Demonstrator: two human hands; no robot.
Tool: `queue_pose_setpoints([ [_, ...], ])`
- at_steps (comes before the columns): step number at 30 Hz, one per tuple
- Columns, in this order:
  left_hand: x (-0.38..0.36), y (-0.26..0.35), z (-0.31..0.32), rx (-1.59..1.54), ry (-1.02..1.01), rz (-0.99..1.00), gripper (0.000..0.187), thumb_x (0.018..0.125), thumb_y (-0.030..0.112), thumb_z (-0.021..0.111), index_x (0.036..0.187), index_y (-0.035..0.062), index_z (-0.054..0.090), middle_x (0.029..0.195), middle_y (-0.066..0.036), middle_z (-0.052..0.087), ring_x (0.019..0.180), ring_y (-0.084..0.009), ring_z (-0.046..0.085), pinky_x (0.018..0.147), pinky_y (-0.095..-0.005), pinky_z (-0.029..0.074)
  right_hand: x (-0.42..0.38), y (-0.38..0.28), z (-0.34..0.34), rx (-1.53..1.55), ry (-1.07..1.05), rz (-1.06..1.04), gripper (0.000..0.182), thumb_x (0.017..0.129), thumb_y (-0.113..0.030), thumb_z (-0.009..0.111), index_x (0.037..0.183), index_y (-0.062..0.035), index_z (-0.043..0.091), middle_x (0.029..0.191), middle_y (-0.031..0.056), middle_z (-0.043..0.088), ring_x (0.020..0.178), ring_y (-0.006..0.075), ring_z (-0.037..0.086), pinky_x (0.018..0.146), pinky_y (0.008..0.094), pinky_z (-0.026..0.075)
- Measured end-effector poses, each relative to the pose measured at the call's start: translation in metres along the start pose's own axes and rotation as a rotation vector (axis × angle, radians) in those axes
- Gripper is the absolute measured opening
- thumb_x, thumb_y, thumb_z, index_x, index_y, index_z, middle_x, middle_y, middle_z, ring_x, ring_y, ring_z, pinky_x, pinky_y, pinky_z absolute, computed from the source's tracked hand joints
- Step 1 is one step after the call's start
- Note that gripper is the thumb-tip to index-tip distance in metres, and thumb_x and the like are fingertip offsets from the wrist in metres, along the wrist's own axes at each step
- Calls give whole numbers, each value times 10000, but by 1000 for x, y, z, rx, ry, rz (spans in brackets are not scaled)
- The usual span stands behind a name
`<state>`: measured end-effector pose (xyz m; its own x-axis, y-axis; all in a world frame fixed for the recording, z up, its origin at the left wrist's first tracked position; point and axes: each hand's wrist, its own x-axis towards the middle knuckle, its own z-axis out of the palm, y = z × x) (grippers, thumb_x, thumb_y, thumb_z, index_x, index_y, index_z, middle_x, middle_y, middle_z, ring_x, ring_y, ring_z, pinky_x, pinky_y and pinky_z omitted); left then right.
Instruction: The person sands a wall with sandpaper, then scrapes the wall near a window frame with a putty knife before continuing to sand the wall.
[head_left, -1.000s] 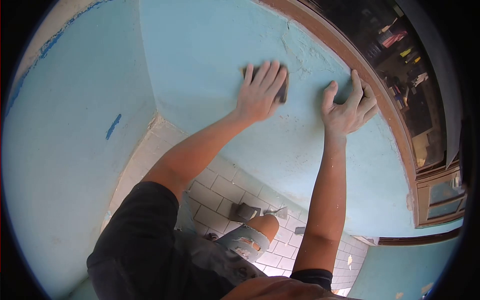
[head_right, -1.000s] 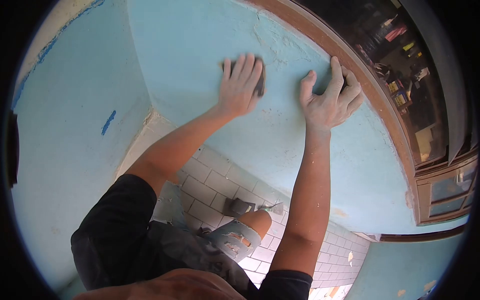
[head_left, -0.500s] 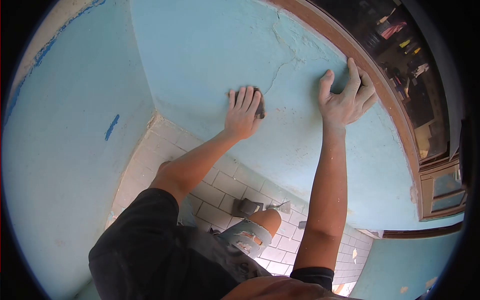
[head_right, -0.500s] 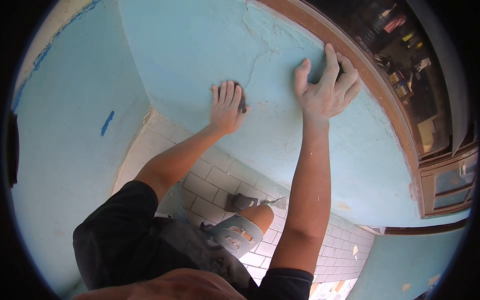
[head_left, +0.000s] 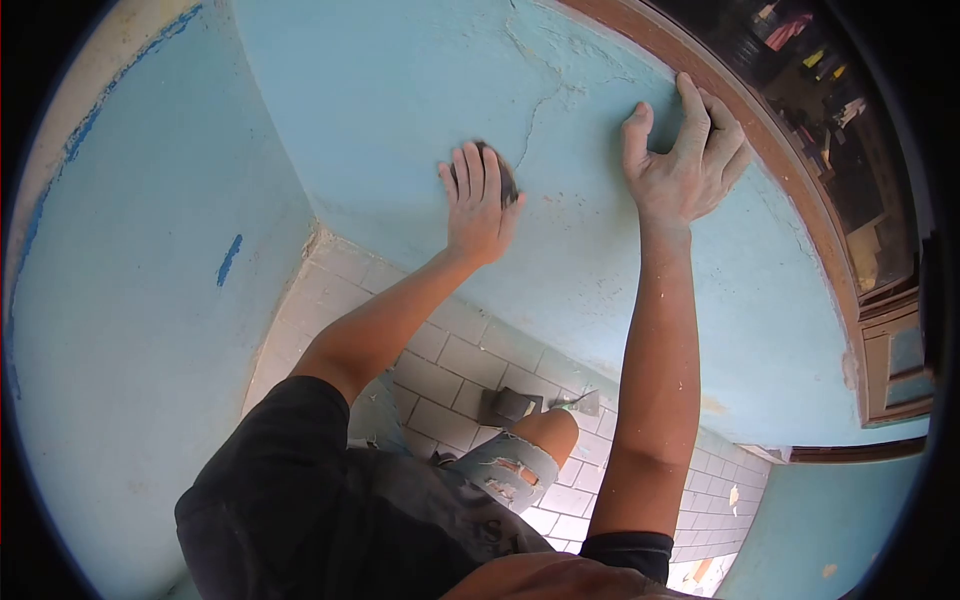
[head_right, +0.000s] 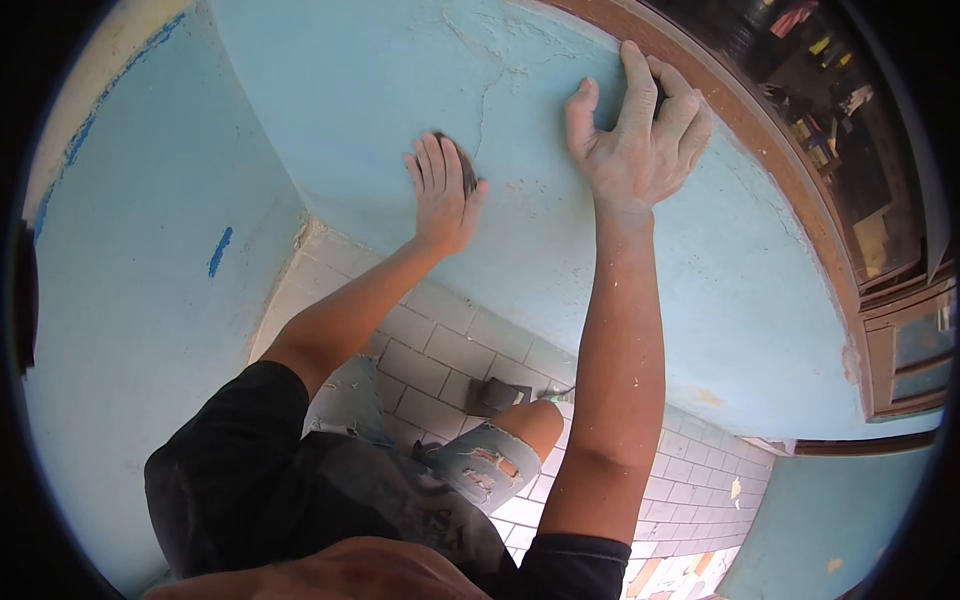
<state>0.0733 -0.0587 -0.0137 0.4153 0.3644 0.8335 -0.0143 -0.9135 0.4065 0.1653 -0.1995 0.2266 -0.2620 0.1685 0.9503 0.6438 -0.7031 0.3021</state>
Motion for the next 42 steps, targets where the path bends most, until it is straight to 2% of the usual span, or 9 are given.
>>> queue_pose_setpoints([
  [6,109,46,-11,60,279,225,693,1058,372,446,1574,-65,297,1652,-333,187,1539,-542,80,1186,-702,-22,0,-1,-1,63,19,44,374,817,-327,733,1144,-148,750,1122,37,655,1029,253,583,905,358,482],
  [11,16,12,-48,164,-175,313,552,1039,300,517,1513,24,457,1597,-275,355,1465,-471,346,1183,-622,277,4,-8,-8,58,31,34,353,812,-296,754,1144,-174,764,1079,-5,667,1004,204,596,876,323,508],
  [14,-7,41,-77,-322,-138,-24,494,1101,337,434,1447,-7,511,1470,-220,522,1316,-362,549,1106,-460,444,1,-6,-5,125,75,56,355,814,-294,752,1148,-175,765,1092,-14,672,1027,205,603,914,322,511],
  [16,-9,51,-96,-963,-262,-972,541,1117,426,400,1409,-11,529,1338,-142,622,1155,-247,641,988,-366,524,-1,-7,-8,144,59,106,363,814,-316,760,1150,-181,767,1097,-16,674,1042,206,605,935,321,510],
  [27,29,75,-128,-1178,-243,-946,497,1099,432,461,1362,19,544,1240,-113,667,1060,-213,687,894,-373,589,-6,-4,-27,467,-130,227,327,880,-256,722,1061,15,692,1513,186,503,1299,356,518,1089,519,410],
  [30,5,65,-131,-1202,-291,-989,479,1093,421,485,1340,19,569,1185,-106,693,1014,-209,707,853,-353,605,-31,-21,-13,420,45,254,395,850,-326,780,1202,-155,726,1292,52,646,1283,300,538,1099,461,399],
  [36,-36,40,-141,-1307,-213,-1154,418,1067,404,564,1216,19,629,1088,-71,724,914,-131,706,763,-317,600,-190,-158,-90,1026,-338,1044,470,1034,-369,591,1327,-2,586,1330,136,618,1202,314,570,1076,408,400],
  [38,-42,27,-138,-1313,-270,-1123,392,1059,379,591,1196,14,633,1074,-67,725,908,-113,694,782,-299,585,-228,-207,-107,1801,-221,1730,614,1058,-513,498,1407,-9,526,1415,139,567,1247,290,566,1085,397,417],
  [42,-50,10,-119,-1128,-388,-827,328,1035,294,662,1171,-3,627,1058,-75,725,901,-73,659,820,-257,541,-208,-232,-128,2166,175,1991,807,1025,-645,454,1533,-21,392,1525,201,465,1343,297,526,1156,427,386],
])
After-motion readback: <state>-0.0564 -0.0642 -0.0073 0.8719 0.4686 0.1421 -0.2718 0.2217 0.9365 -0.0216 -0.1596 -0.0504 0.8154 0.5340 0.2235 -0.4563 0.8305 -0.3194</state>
